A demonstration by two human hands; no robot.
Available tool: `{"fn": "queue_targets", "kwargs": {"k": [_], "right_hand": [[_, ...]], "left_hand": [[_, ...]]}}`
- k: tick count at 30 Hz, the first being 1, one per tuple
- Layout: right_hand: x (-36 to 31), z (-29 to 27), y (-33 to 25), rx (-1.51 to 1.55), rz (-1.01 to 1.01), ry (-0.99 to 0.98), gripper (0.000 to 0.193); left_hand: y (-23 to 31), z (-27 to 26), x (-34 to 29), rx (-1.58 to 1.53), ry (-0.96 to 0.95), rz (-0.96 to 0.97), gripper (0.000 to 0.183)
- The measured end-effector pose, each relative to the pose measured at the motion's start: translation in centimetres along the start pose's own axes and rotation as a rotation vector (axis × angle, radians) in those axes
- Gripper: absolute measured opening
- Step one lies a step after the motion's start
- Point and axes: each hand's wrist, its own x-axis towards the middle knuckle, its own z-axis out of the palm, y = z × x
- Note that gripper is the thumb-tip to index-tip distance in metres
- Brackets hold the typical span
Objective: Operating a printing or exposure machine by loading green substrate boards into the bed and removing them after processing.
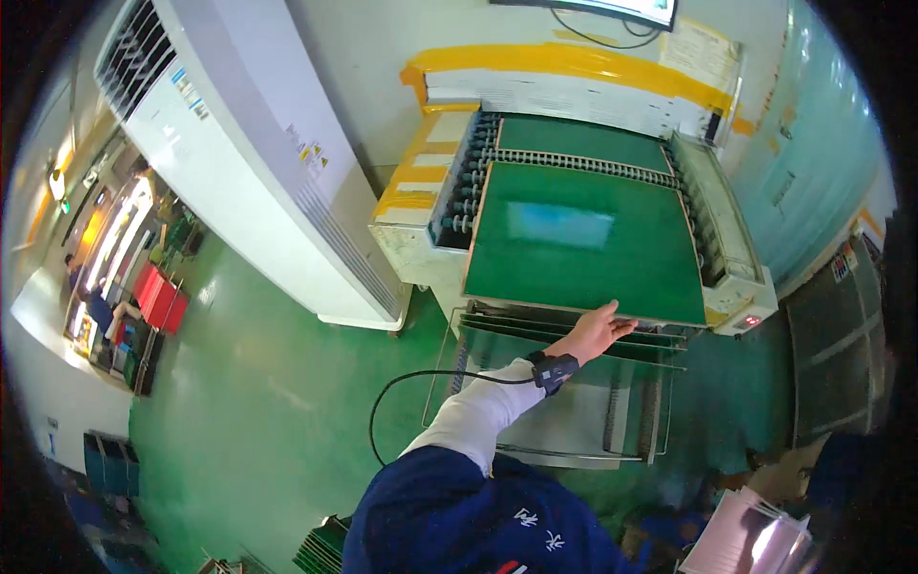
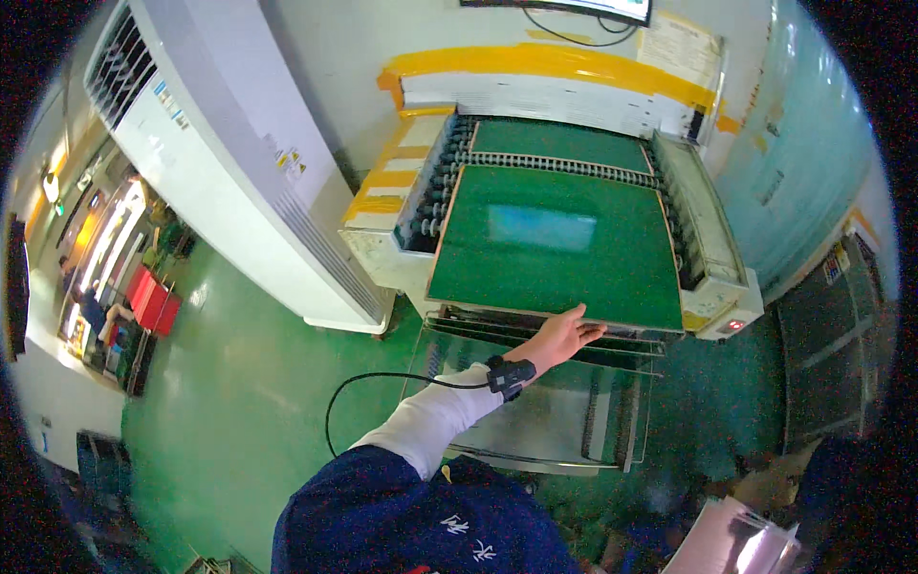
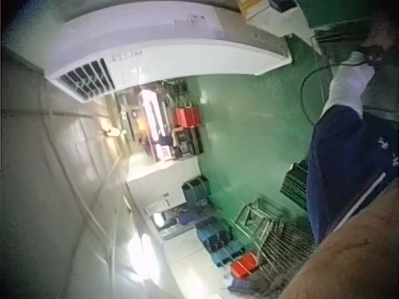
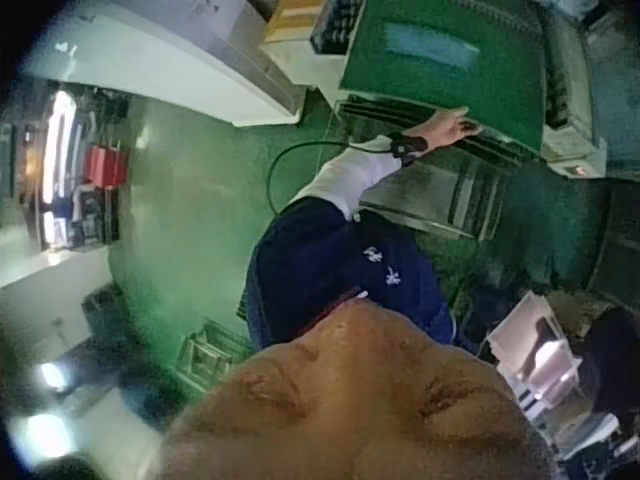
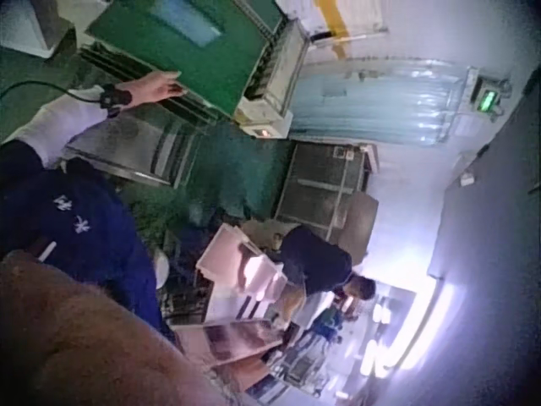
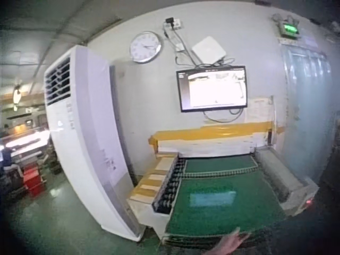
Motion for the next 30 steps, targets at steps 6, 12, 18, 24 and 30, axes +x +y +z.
{"fn": "queue_targets", "kwargs": {"k": [6, 12, 18, 24, 30], "right_hand": [[1.7, 1.7, -3.1, -0.115, -0.026, -0.062, 0.017], [2.8, 3.2, -5.7, -0.231, -0.05, -0.122, 0.018], [2.7, 3.5, -6.1, -0.285, -0.07, -0.141, 0.019], [0.8, 1.0, -4.4, -0.3, -0.061, -0.097, 0.021], [-3.8, -2.8, -0.1, -0.327, -0.027, -0.012, 0.022]], "left_hand": [[-0.9, -0.5, 1.1, -0.016, -0.067, 0.04, 0.029], [0.0, -0.2, 0.9, -0.022, -0.088, 0.062, 0.032], [0.3, -0.1, 0.9, -0.019, -0.031, 0.054, 0.034], [0.4, -0.3, 1.4, -0.044, -0.12, 0.115, 0.03], [1.1, -0.1, 2.0, -0.006, -0.099, 0.055, 0.025]]}}
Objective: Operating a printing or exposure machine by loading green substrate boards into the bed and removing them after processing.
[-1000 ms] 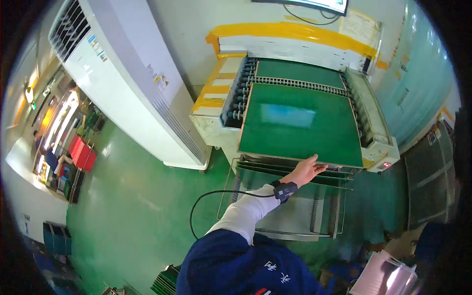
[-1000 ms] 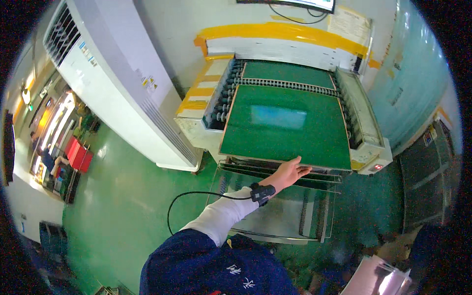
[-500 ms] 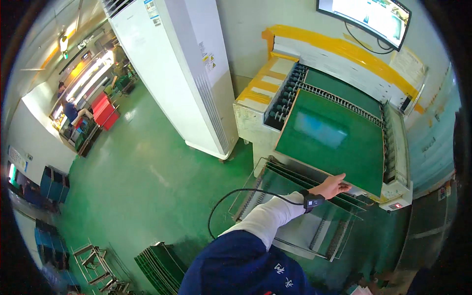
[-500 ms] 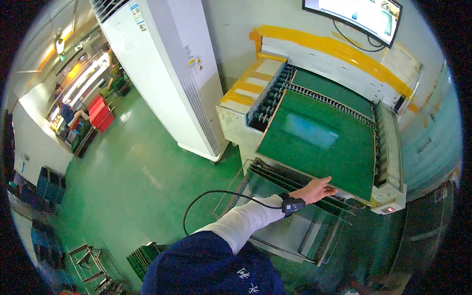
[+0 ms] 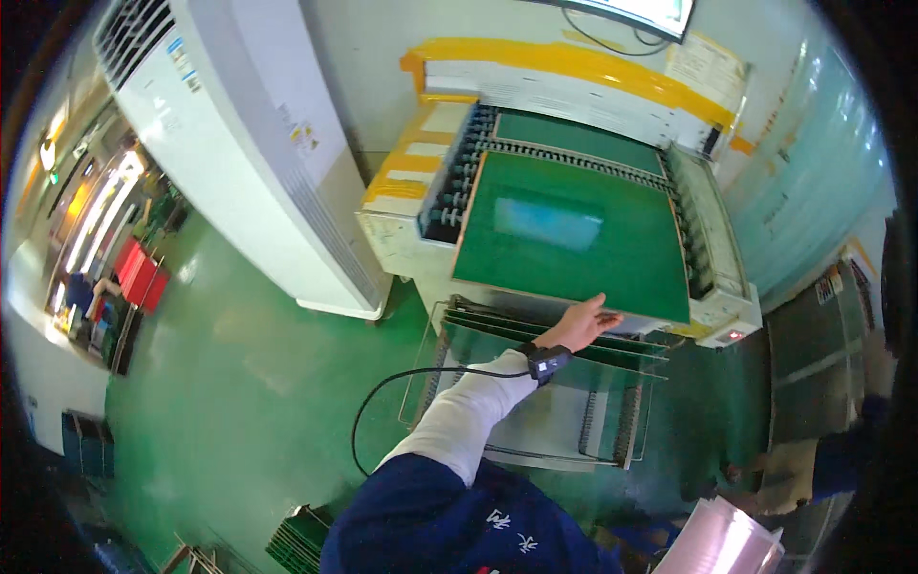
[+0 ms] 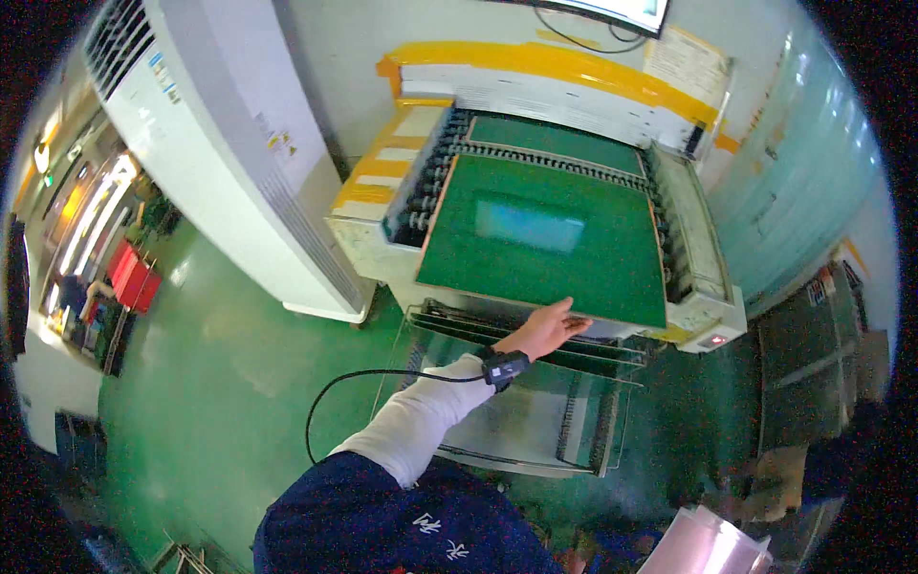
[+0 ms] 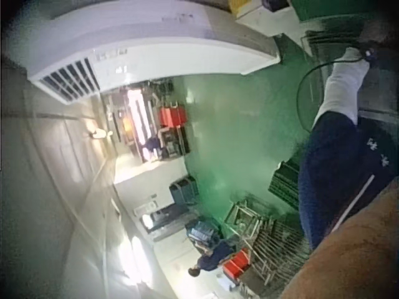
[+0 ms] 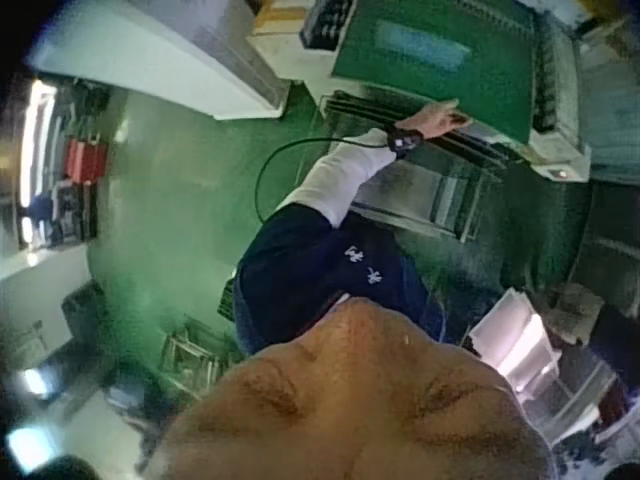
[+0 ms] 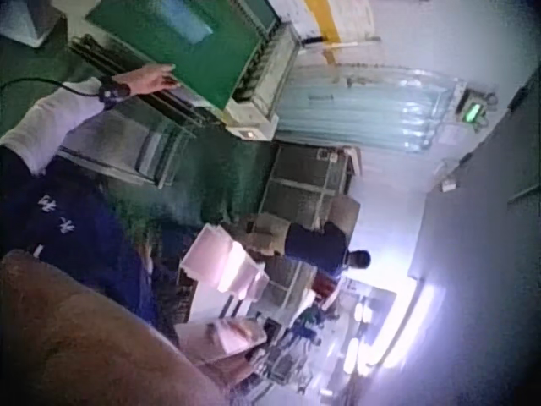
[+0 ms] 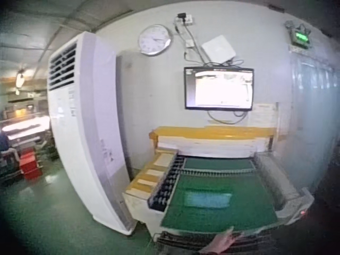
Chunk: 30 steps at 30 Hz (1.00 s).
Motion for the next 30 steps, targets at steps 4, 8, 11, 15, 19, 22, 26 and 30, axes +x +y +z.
{"fn": "queue_targets", "kwargs": {"k": [4, 8, 11, 15, 19, 22, 26, 30], "right_hand": [[-4.0, -0.7, 3.8, -0.05, 0.021, 0.043, 0.023], [-8.1, -1.0, 7.9, -0.15, 0.001, 0.095, 0.024], [-10.8, -1.3, 10.2, -0.287, -0.073, 0.133, 0.024], [-17.8, 1.9, -3.3, -0.777, 0.124, 0.253, 0.028], [-15.3, -0.4, 3.0, -0.5, 0.207, 0.201, 0.025], [-13.8, -1.1, 6.6, -0.223, 0.186, 0.236, 0.024], [-13.0, -0.8, 9.6, 0.061, 0.248, 0.285, 0.023], [-11.4, -0.1, 12.0, 0.325, 0.299, 0.32, 0.021]], "left_hand": [[0.2, -0.2, 0.6, 0.006, 0.036, -0.007, 0.025], [0.5, 0.2, 0.8, 0.044, 0.046, -0.049, 0.025], [0.5, 0.2, 1.3, 0.079, 0.101, -0.019, 0.026], [1.2, -0.6, 1.8, 0.012, 0.148, -0.041, 0.027], [1.1, 0.4, 2.3, 0.033, 0.16, -0.03, 0.029], [1.8, -0.2, 2.6, 0.006, 0.161, -0.026, 0.03], [1.2, -0.3, 3.5, 0.033, 0.149, -0.036, 0.032], [1.7, -0.8, 3.8, 0.112, 0.186, -0.065, 0.039]]}}
